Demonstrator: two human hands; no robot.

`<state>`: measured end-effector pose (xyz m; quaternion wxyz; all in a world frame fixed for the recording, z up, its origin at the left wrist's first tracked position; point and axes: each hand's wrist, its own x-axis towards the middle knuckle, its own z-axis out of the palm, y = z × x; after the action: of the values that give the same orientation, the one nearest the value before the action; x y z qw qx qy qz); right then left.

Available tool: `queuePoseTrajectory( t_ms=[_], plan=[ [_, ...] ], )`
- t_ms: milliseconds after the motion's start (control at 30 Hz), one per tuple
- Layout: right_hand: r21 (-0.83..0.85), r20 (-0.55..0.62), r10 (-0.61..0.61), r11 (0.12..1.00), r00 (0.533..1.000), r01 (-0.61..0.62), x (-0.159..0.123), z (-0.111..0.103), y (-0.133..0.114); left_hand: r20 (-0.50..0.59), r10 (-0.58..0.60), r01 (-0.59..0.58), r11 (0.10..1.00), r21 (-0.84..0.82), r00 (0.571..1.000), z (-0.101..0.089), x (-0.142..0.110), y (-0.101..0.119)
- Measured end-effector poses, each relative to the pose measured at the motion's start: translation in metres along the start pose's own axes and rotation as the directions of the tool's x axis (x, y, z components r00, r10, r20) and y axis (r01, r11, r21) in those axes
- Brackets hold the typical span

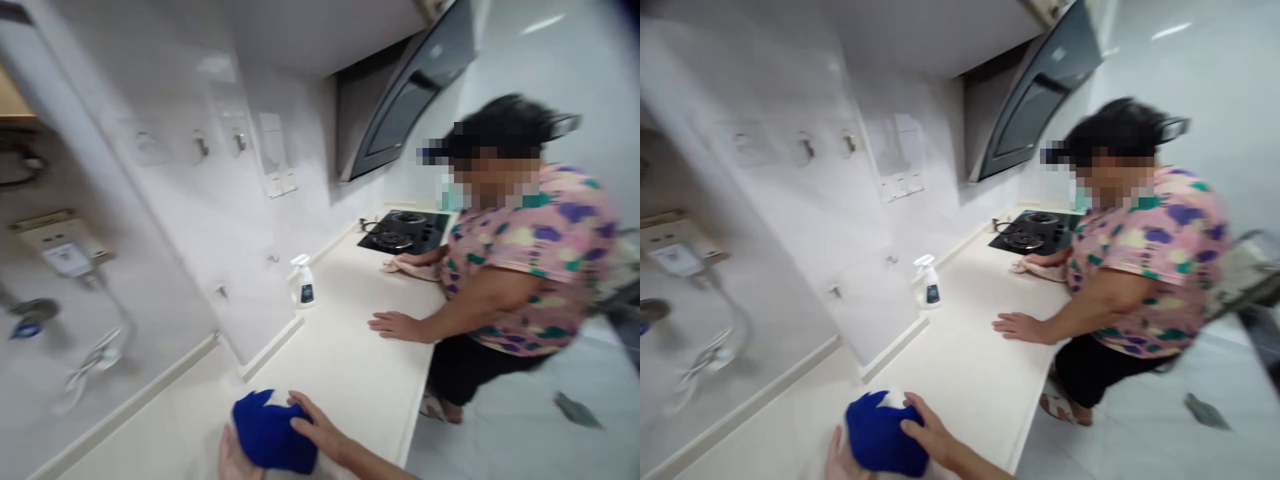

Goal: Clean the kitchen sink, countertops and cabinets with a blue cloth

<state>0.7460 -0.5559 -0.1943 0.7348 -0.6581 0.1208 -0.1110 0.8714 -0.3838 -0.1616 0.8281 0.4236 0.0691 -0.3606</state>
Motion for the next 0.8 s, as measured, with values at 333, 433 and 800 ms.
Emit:
queuePoseTrajectory(
  t_ms=[333,433,800],
  plan=[
    [-0.113,0.21,0.011,0.993,0.978,0.014,-0.029,-0.02,-0.016,-0.243,0.104,-0.144,0.978,-0.152,0.964,0.045,-0.04,-0.035],
    [-0.296,0.113,-0.169,0.935,0.979,0.196,-0.027,-0.022,-0.022,-0.254,0.239,-0.265,0.962,-0.073,0.937,0.037,-0.04,-0.036],
    [-0.453,-0.076,-0.47,0.802,0.879,0.39,-0.011,-0.044,-0.067,-0.205,0.26,-0.255,0.966,0.054,0.943,0.032,-0.022,-0.051]
  ],
)
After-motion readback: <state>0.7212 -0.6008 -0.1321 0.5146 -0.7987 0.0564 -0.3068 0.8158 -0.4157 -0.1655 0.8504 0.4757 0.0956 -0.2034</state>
